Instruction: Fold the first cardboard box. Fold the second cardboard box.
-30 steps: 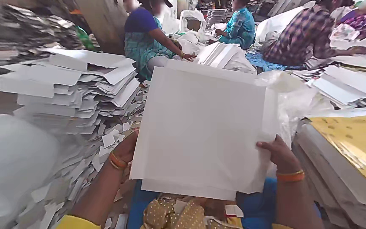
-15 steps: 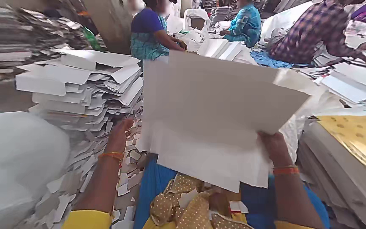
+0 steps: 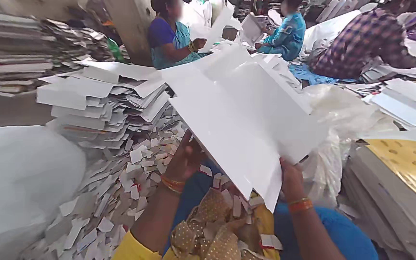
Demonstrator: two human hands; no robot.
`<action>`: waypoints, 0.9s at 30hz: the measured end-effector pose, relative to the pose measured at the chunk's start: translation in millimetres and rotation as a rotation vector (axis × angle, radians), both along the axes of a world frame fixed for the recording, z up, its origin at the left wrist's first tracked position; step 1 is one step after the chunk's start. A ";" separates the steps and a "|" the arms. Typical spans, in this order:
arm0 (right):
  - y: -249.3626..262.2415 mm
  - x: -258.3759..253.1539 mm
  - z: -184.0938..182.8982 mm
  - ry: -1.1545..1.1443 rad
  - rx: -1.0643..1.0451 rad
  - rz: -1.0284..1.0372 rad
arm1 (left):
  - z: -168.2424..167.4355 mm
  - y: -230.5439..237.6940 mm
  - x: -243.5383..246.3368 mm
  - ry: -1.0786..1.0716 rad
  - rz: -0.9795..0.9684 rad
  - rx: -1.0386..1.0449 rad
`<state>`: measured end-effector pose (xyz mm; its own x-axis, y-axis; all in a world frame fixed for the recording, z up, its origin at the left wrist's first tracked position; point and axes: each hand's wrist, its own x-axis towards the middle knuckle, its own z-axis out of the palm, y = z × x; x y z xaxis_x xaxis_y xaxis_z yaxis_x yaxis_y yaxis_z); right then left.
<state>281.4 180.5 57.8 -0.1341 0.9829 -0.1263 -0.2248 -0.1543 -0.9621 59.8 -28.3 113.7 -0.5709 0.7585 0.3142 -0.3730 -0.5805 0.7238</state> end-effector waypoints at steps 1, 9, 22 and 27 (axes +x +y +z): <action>1.2 -0.9 -0.1 -0.017 0.002 -0.013 | 11.3 1.7 8.3 -0.084 0.154 -0.124; 0.0 0.7 4.1 0.027 0.281 -0.059 | -12.6 15.6 -19.6 0.580 0.761 -0.953; -29.4 17.5 33.0 -0.558 1.718 0.057 | -17.9 -102.4 -89.2 -0.082 0.866 -0.790; -71.5 4.1 -44.5 -0.713 1.989 0.386 | -28.6 -85.9 -64.5 0.774 0.496 -1.383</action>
